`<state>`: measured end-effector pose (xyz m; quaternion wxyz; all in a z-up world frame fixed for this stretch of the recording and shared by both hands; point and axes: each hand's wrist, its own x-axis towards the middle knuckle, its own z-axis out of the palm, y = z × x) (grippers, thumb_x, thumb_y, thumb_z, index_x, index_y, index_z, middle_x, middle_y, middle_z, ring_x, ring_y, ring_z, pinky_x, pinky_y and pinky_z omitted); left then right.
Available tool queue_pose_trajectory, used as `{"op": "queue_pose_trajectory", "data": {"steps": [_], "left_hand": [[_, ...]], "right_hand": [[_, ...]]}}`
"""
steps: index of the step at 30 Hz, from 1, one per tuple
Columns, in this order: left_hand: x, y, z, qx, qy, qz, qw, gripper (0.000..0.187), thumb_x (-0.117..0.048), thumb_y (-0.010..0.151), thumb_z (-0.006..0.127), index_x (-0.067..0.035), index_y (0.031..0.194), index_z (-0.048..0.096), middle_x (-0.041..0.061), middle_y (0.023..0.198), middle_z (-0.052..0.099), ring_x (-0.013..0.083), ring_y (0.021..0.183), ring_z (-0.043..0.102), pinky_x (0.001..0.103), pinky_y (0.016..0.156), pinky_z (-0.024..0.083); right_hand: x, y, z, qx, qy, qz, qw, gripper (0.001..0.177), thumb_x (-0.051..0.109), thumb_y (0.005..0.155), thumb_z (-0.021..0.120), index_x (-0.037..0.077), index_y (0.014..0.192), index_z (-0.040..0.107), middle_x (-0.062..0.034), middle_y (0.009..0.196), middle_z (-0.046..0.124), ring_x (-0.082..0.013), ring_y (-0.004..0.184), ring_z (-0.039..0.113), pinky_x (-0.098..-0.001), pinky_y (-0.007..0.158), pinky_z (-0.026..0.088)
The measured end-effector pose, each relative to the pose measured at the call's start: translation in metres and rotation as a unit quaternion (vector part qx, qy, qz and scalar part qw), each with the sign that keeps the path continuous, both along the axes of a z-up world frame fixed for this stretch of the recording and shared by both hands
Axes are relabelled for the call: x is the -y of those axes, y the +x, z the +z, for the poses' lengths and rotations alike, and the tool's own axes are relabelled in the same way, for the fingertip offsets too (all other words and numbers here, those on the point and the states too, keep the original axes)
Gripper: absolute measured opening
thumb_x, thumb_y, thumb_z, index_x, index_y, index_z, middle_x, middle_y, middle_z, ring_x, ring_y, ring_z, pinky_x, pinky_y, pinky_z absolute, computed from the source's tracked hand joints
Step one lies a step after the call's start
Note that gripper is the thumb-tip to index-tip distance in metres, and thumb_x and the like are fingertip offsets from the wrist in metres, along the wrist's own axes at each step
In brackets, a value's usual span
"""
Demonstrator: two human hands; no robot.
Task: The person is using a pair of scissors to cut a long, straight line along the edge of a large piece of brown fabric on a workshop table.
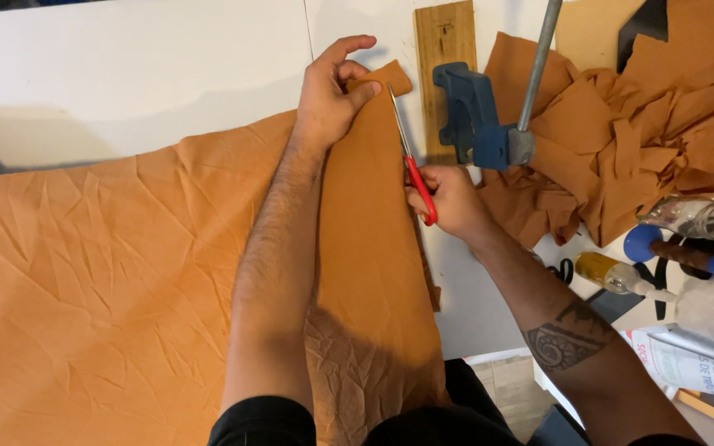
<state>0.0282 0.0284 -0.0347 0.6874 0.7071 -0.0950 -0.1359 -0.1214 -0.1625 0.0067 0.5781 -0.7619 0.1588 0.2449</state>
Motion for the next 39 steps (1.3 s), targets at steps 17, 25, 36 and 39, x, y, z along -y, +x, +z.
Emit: {"op": "queue_pose_trajectory", "data": {"steps": [17,25,36,39], "left_hand": [[-0.003,-0.003,-0.007,-0.027,-0.016,0.015,0.999,0.103,0.005,0.092,0.082,-0.027,0.166,0.018,-0.003,0.081,0.074,0.0058,0.072,0.057,0.02,0.075,0.051],[-0.003,-0.005,0.0,-0.014,0.031,0.019,0.999,0.099,0.0,0.091,0.079,-0.028,0.166,0.02,-0.006,0.081,0.073,0.0058,0.075,0.059,0.02,0.082,0.052],[0.013,-0.009,0.015,0.371,0.272,0.066,0.885,0.028,-0.016,0.085,0.068,-0.007,0.111,0.061,0.01,0.103,0.062,0.0311,0.089,0.057,0.044,0.076,0.047],[0.017,-0.048,0.048,0.482,0.325,0.081,0.81,0.016,-0.011,0.088,0.065,-0.006,0.102,0.066,0.014,0.099,0.062,0.0377,0.088,0.054,0.045,0.078,0.041]], "right_hand": [[-0.005,0.033,0.006,0.014,-0.111,0.037,0.993,0.013,0.013,0.078,0.057,0.01,0.066,0.06,0.0021,0.052,0.052,-0.0101,0.049,0.043,-0.0276,0.047,0.034],[0.004,-0.047,0.034,0.003,-0.042,-0.035,0.998,0.006,0.003,0.088,0.062,0.009,0.086,0.061,0.0038,0.053,0.042,-0.008,0.046,0.035,-0.0264,0.044,0.03],[0.047,-0.306,0.012,-0.07,-0.049,-0.083,0.993,0.038,0.016,0.084,0.073,0.004,0.121,0.068,-0.0056,0.102,0.08,-0.019,0.106,0.072,-0.0346,0.099,0.053],[0.03,-0.33,0.017,-0.114,0.02,-0.125,0.985,0.04,0.012,0.085,0.07,0.002,0.124,0.066,-0.008,0.109,0.078,-0.0201,0.113,0.07,-0.0342,0.107,0.049]]}}
